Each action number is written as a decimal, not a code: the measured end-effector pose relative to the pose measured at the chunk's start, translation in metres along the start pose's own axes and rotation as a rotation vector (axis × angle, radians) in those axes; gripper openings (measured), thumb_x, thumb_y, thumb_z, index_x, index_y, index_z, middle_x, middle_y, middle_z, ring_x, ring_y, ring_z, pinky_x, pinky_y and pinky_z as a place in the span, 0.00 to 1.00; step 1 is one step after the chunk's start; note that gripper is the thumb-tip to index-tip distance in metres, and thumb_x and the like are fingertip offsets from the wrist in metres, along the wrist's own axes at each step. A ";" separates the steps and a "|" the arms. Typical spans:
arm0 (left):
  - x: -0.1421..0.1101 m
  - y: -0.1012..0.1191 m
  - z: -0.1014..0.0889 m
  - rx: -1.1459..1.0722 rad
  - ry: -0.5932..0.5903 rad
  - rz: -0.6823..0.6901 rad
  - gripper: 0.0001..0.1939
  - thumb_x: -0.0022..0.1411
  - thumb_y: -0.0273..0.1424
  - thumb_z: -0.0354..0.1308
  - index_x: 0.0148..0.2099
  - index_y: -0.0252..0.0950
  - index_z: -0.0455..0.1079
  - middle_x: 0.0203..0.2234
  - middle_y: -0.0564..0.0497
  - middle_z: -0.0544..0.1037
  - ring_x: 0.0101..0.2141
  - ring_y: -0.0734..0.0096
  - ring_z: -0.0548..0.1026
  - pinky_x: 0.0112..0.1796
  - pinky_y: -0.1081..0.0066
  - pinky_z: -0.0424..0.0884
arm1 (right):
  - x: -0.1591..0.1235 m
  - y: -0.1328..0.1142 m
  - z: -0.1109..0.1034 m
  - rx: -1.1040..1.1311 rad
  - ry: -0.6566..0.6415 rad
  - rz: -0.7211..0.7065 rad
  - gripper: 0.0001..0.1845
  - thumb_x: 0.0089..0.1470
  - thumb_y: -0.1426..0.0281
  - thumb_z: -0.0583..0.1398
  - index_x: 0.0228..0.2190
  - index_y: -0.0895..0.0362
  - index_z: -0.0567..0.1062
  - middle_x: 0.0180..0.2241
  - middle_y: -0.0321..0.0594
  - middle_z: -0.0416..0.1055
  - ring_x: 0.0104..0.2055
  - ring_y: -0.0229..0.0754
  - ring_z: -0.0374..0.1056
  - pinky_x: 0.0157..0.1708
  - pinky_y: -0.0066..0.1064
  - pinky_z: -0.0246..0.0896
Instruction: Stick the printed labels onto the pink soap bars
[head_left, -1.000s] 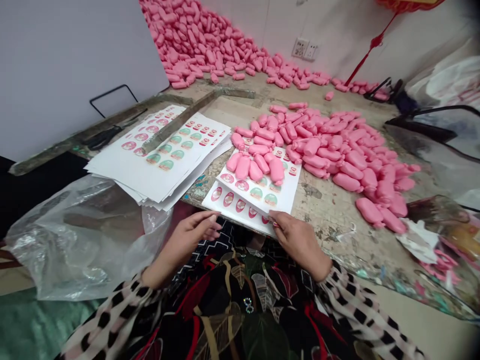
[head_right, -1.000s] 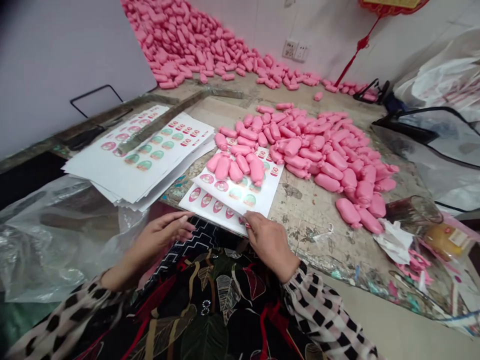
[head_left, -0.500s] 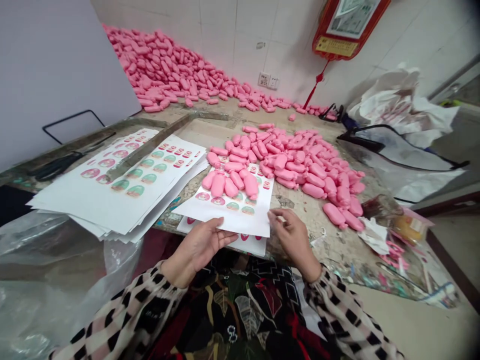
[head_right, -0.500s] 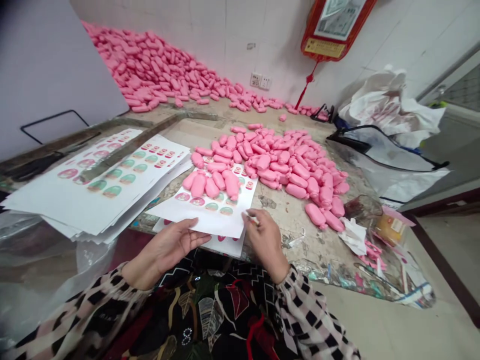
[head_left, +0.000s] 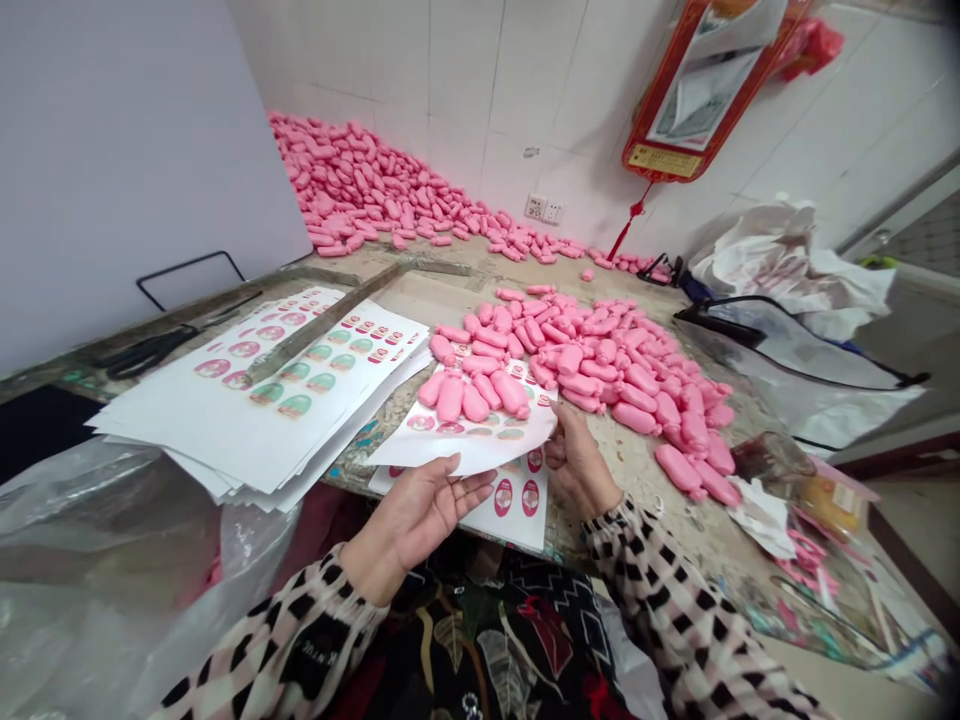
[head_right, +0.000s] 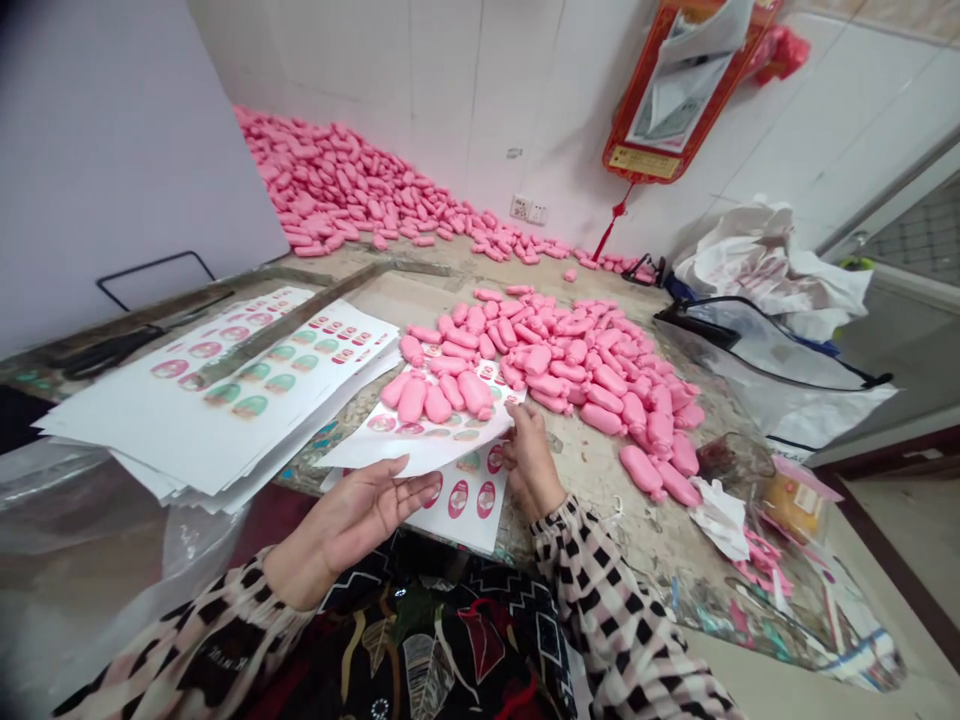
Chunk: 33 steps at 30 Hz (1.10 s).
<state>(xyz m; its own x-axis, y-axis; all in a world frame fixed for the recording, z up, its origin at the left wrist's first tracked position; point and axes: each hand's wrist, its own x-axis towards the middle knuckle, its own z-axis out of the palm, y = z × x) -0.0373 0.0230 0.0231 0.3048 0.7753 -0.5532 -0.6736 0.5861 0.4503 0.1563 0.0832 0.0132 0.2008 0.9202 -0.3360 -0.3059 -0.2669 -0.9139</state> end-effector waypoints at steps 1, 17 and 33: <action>-0.001 0.001 0.000 -0.003 -0.007 -0.002 0.10 0.58 0.22 0.53 0.43 0.25 0.64 0.33 0.34 0.77 0.36 0.58 0.78 0.40 0.64 0.75 | 0.003 -0.001 0.002 -0.021 0.020 -0.034 0.19 0.44 0.61 0.60 0.38 0.52 0.62 0.15 0.22 0.54 0.10 0.26 0.40 0.10 0.19 0.30; -0.040 0.051 0.017 0.176 -0.139 0.065 0.16 0.61 0.31 0.50 0.43 0.23 0.70 0.41 0.31 0.76 0.39 0.51 0.76 0.43 0.57 0.71 | -0.034 -0.071 0.007 -0.200 -0.107 -0.251 0.11 0.35 0.75 0.58 0.28 0.60 0.73 0.13 0.27 0.58 0.12 0.25 0.42 0.12 0.21 0.31; -0.067 -0.002 0.009 0.098 -0.157 -0.285 0.21 0.59 0.27 0.53 0.54 0.24 0.64 0.39 0.35 0.77 0.39 0.55 0.77 0.41 0.59 0.72 | -0.165 -0.097 -0.065 -0.529 0.253 -0.324 0.12 0.43 0.62 0.64 0.34 0.49 0.76 0.28 0.42 0.72 0.21 0.40 0.65 0.15 0.28 0.52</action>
<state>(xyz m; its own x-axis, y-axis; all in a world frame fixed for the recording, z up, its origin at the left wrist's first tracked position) -0.0500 -0.0282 0.0652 0.5769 0.5993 -0.5550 -0.4809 0.7985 0.3622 0.2131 -0.0610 0.1426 0.4376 0.8991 -0.0095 0.2915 -0.1518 -0.9444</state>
